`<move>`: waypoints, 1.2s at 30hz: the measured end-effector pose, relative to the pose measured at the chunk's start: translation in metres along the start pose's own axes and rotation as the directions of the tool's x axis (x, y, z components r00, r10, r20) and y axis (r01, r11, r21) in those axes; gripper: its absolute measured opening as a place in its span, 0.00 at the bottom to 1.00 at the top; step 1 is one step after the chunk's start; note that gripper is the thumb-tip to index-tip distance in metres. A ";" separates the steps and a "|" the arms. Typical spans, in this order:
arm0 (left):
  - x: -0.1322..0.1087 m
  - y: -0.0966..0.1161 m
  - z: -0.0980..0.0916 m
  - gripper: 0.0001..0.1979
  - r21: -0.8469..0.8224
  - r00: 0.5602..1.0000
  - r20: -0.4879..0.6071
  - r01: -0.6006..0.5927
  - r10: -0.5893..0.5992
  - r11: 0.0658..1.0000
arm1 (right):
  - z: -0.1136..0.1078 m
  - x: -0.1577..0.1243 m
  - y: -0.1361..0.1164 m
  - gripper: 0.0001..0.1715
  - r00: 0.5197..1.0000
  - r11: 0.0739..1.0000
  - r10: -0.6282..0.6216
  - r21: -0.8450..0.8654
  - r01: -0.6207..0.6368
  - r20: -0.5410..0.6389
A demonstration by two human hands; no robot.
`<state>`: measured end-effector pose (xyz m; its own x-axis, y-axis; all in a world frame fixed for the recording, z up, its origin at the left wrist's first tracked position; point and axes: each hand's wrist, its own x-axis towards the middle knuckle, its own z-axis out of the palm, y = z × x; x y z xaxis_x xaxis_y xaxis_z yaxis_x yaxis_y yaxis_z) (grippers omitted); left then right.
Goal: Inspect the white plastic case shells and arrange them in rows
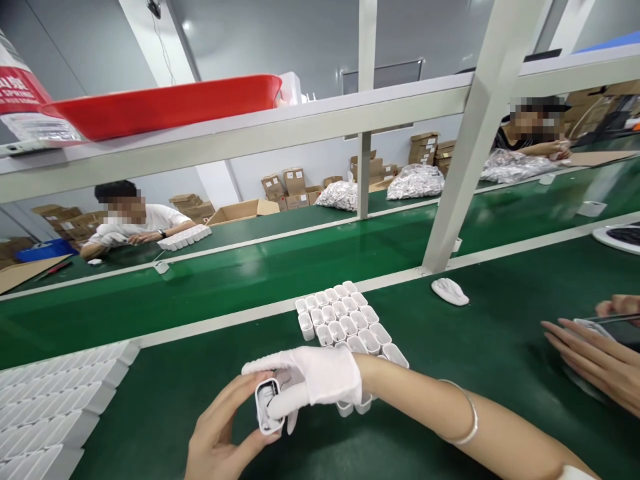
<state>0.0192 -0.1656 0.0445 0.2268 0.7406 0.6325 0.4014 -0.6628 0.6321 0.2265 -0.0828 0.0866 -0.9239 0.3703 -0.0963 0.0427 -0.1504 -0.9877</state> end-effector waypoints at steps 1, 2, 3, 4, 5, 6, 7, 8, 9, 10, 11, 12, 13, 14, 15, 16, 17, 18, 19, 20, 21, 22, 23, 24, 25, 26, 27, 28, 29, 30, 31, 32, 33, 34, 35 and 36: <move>0.000 0.000 0.000 0.25 0.007 1.000 0.000 -0.007 0.007 1.000 | 0.000 -0.001 0.000 0.53 1.000 1.000 0.010 -0.027 -0.011 -0.029; 0.000 0.000 -0.001 0.24 0.013 1.000 0.004 -0.010 0.010 1.000 | 0.000 -0.001 0.001 0.54 0.998 0.998 0.020 -0.058 -0.024 -0.063; 0.001 -0.001 -0.001 0.24 0.017 1.000 0.008 -0.011 0.011 1.000 | 0.001 -0.001 0.001 0.56 0.996 0.996 0.026 -0.080 -0.034 -0.089; 0.001 -0.001 -0.001 0.24 0.018 1.000 0.010 -0.008 0.008 1.000 | 0.001 -0.002 0.002 0.56 0.994 0.995 0.027 -0.089 -0.036 -0.101; 0.001 0.000 -0.001 0.23 0.019 1.000 0.012 -0.004 0.003 1.000 | 0.002 -0.001 0.003 0.57 0.994 0.996 0.022 -0.085 -0.031 -0.106; 0.001 0.000 -0.002 0.23 0.020 1.000 0.014 -0.001 0.001 1.000 | 0.002 -0.001 0.004 0.57 0.994 0.997 0.016 -0.073 -0.024 -0.107; 0.001 0.000 -0.002 0.23 0.021 1.000 0.015 0.001 -0.001 1.000 | 0.003 -0.001 0.005 0.57 0.994 0.998 0.010 -0.061 -0.017 -0.110; 0.001 0.000 -0.002 0.23 0.021 1.000 0.016 -0.001 0.001 1.000 | 0.004 0.000 0.006 0.57 0.993 0.998 0.005 -0.055 -0.012 -0.116; 0.001 0.000 -0.002 0.23 0.023 1.000 0.017 -0.001 0.001 1.000 | 0.005 0.001 0.007 0.57 0.992 0.999 0.004 -0.053 -0.011 -0.124; 0.001 0.000 -0.002 0.23 0.025 1.000 0.020 -0.004 0.003 1.000 | 0.007 0.002 0.007 0.57 0.991 0.998 0.005 -0.055 -0.012 -0.131; 0.001 0.000 -0.003 0.23 0.027 1.000 0.022 -0.005 0.005 1.000 | 0.008 0.003 0.007 0.57 0.991 0.998 0.004 -0.061 -0.012 -0.137; 0.002 -0.001 -0.003 0.22 0.025 1.000 0.020 -0.008 0.008 1.000 | 0.009 0.003 0.007 0.57 0.990 0.997 0.004 -0.070 -0.014 -0.140; 0.003 -0.002 -0.003 0.22 0.017 1.000 0.014 -0.013 0.013 1.000 | 0.010 0.003 0.006 0.56 0.990 0.997 0.001 -0.082 -0.012 -0.140; 0.004 -0.002 -0.002 0.22 0.003 1.000 0.004 -0.017 0.017 1.000 | 0.010 0.003 0.005 0.54 0.991 0.995 -0.006 -0.099 -0.007 -0.134; 0.005 -0.003 -0.002 0.22 -0.016 1.000 -0.010 -0.019 0.019 1.000 | 0.009 0.003 0.004 0.52 0.992 0.993 -0.020 -0.121 0.005 -0.124; 0.006 -0.003 -0.002 0.22 -0.034 1.000 -0.022 -0.023 0.022 0.999 | 0.008 0.002 0.003 0.49 0.993 0.990 -0.033 -0.142 0.017 -0.113; 0.007 -0.003 -0.002 0.23 -0.049 0.999 -0.029 -0.027 0.026 0.998 | 0.006 0.001 0.002 0.46 0.995 0.988 -0.035 -0.154 0.019 -0.098; 0.009 -0.003 -0.001 0.23 -0.059 0.999 -0.026 -0.029 0.027 0.998 | 0.003 -0.001 0.001 0.45 0.997 0.988 -0.027 -0.156 0.015 -0.077; 0.009 -0.002 -0.001 0.23 -0.063 1.000 -0.014 -0.028 0.027 0.998 | 0.000 -0.002 -0.001 0.46 0.998 0.989 -0.016 -0.151 0.007 -0.055; 0.010 -0.002 -0.001 0.24 -0.063 1.000 0.001 -0.025 0.025 0.998 | -0.003 -0.003 -0.002 0.48 0.999 0.990 -0.002 -0.141 -0.002 -0.032; 0.010 -0.001 -0.001 0.24 -0.061 1.000 0.014 -0.024 0.025 0.998 | -0.006 -0.005 -0.003 0.51 1.000 0.991 0.007 -0.134 -0.009 -0.013; 0.011 -0.001 -0.001 0.24 -0.058 0.999 0.026 -0.021 0.022 0.998 | -0.007 -0.005 -0.003 0.53 1.000 0.990 0.007 -0.140 -0.007 0.000; 0.011 -0.001 -0.001 0.23 -0.054 0.999 0.036 -0.017 0.019 0.998 | -0.008 -0.006 -0.004 0.55 1.000 0.987 -0.003 -0.158 0.003 0.001; 0.011 -0.001 -0.001 0.23 -0.050 0.999 0.045 -0.012 0.014 0.999 | -0.008 -0.007 -0.005 0.55 1.000 0.982 -0.014 -0.187 0.012 -0.008; 0.012 -0.001 -0.002 0.23 -0.051 0.999 0.052 -0.007 0.009 0.999 | -0.008 -0.007 -0.005 0.54 1.000 0.976 -0.020 -0.219 0.014 -0.023; 0.012 -0.001 -0.002 0.23 -0.056 0.998 0.065 0.004 -0.001 0.998 | -0.007 -0.007 -0.006 0.54 0.999 0.968 -0.020 -0.249 0.009 -0.041; 0.013 -0.001 -0.002 0.23 -0.064 0.997 0.080 0.016 -0.010 0.998 | -0.005 -0.007 -0.006 0.53 0.998 0.962 -0.014 -0.274 -0.004 -0.062; 0.014 0.000 -0.003 0.23 -0.073 0.995 0.096 0.030 -0.023 0.997 | -0.004 -0.008 -0.006 0.53 0.997 0.956 -0.002 -0.292 -0.021 -0.078; 0.014 0.000 -0.004 0.23 -0.083 0.994 0.107 0.038 -0.029 0.996 | -0.003 -0.008 -0.006 0.53 0.996 0.951 0.010 -0.307 -0.038 -0.092; 0.015 0.001 -0.005 0.23 -0.090 0.993 0.117 0.044 -0.033 0.995 | -0.002 -0.008 -0.006 0.52 0.994 0.943 0.020 -0.327 -0.054 -0.104; 0.016 0.001 -0.005 0.23 -0.093 0.992 0.124 0.045 -0.033 0.995 | -0.001 -0.008 -0.005 0.51 0.993 0.934 0.026 -0.352 -0.066 -0.118; 0.016 0.002 -0.006 0.22 -0.095 0.991 0.130 0.045 -0.032 0.994 | 0.000 -0.008 -0.004 0.50 0.991 0.923 0.027 -0.378 -0.074 -0.129; 0.016 0.002 -0.007 0.22 -0.094 0.990 0.135 0.046 -0.033 0.994 | 0.000 -0.008 -0.003 0.48 0.990 0.912 0.021 -0.404 -0.075 -0.137; 0.017 0.002 -0.007 0.22 -0.094 0.989 0.141 0.048 -0.035 0.994 | 0.001 -0.007 -0.001 0.46 0.990 0.899 0.010 -0.432 -0.071 -0.142; 0.017 0.002 -0.008 0.22 -0.094 0.989 0.145 0.049 -0.035 0.994 | 0.002 -0.006 0.002 0.45 0.989 0.885 0.002 -0.460 -0.069 -0.146; 0.016 0.002 -0.008 0.22 -0.095 0.989 0.147 0.048 -0.034 0.994 | 0.004 -0.004 0.005 0.44 0.989 0.870 -0.003 -0.488 -0.069 -0.146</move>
<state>0.0170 -0.1557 0.0597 0.3409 0.7710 0.5379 0.3261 -0.6336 0.7016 0.2284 -0.0888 0.0824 -0.8588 0.5003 -0.1101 0.2864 0.2907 -0.9130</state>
